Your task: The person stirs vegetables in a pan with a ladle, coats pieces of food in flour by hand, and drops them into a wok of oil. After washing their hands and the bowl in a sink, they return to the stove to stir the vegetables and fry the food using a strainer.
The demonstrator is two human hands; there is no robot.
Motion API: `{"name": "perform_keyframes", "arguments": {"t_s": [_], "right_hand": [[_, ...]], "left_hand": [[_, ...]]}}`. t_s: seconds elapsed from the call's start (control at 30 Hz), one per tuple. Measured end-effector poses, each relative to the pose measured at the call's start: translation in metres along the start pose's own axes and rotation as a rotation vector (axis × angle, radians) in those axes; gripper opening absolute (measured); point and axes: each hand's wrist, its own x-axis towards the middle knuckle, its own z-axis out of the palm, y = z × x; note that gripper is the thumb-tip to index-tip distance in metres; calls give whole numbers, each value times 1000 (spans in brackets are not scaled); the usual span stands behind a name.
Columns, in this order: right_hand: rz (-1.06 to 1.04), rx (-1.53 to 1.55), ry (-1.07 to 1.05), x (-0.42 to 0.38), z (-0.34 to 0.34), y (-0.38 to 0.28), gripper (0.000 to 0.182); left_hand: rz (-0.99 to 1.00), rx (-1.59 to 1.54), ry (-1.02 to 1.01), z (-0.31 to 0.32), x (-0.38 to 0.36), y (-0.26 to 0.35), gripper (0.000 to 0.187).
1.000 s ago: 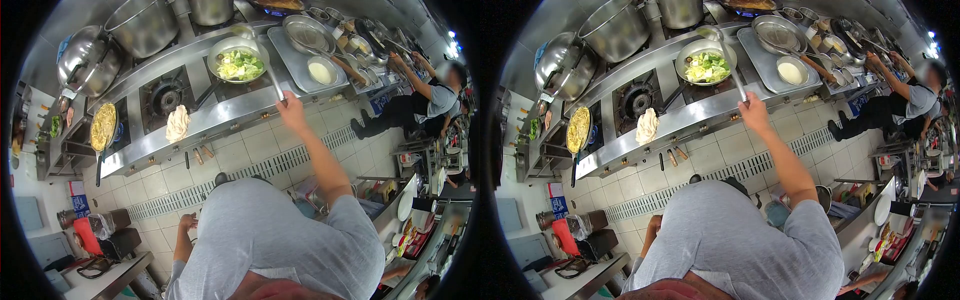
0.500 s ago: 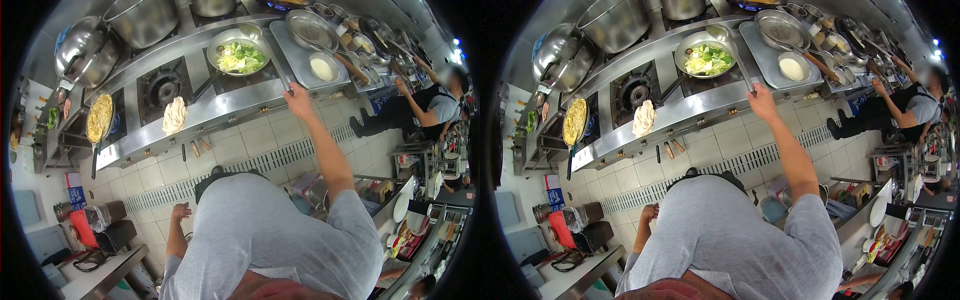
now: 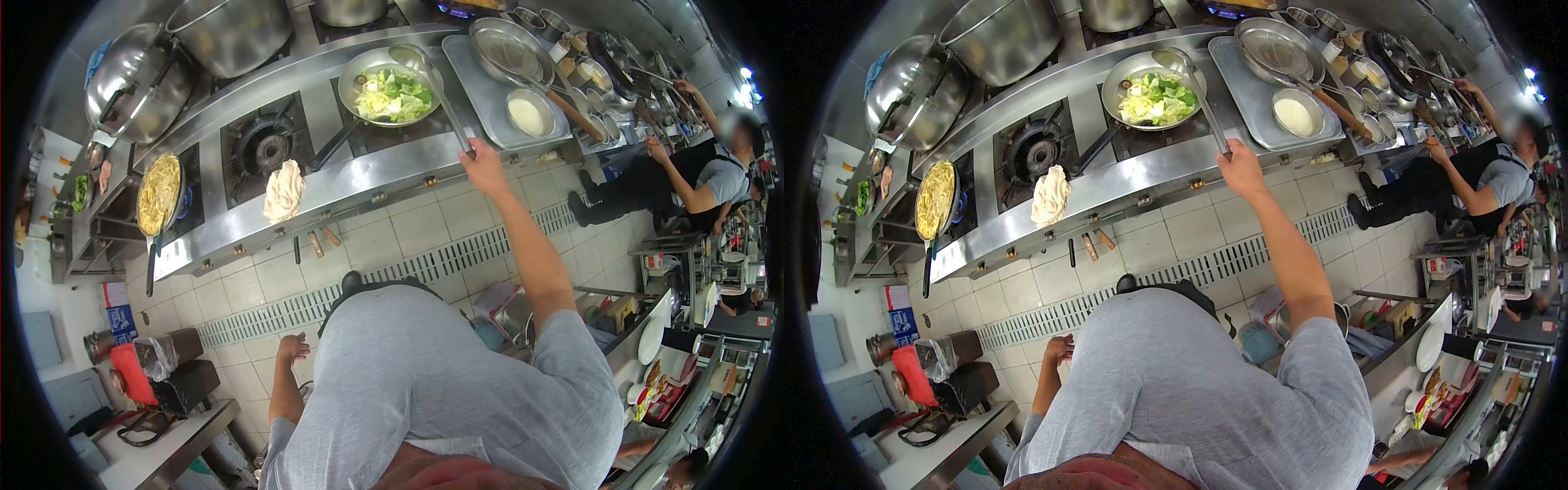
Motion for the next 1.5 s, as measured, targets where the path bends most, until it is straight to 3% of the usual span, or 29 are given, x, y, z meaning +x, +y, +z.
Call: {"name": "perform_keyframes", "arguments": {"t_s": [0.13, 0.23, 0.53, 0.73, 1.5], "right_hand": [[-12, 82, 1, 8, 7, 7, 31], [188, 320, -127, 7, -2, -9, 28], [402, 1040, -264, 14, 0, -6, 19], [416, 1302, -314, 4, -5, -13, 22], [383, 1620, -499, -54, -34, -40, 36]], "left_hand": [[-1, -14, -3, -5, 6, 1, 53], [8, -3, -1, -9, 6, 5, 53], [56, -7, 18, -18, -14, 25, 52], [62, 1, 21, -22, -18, 30, 50], [58, 37, -2, -27, -6, 34, 49]]}}
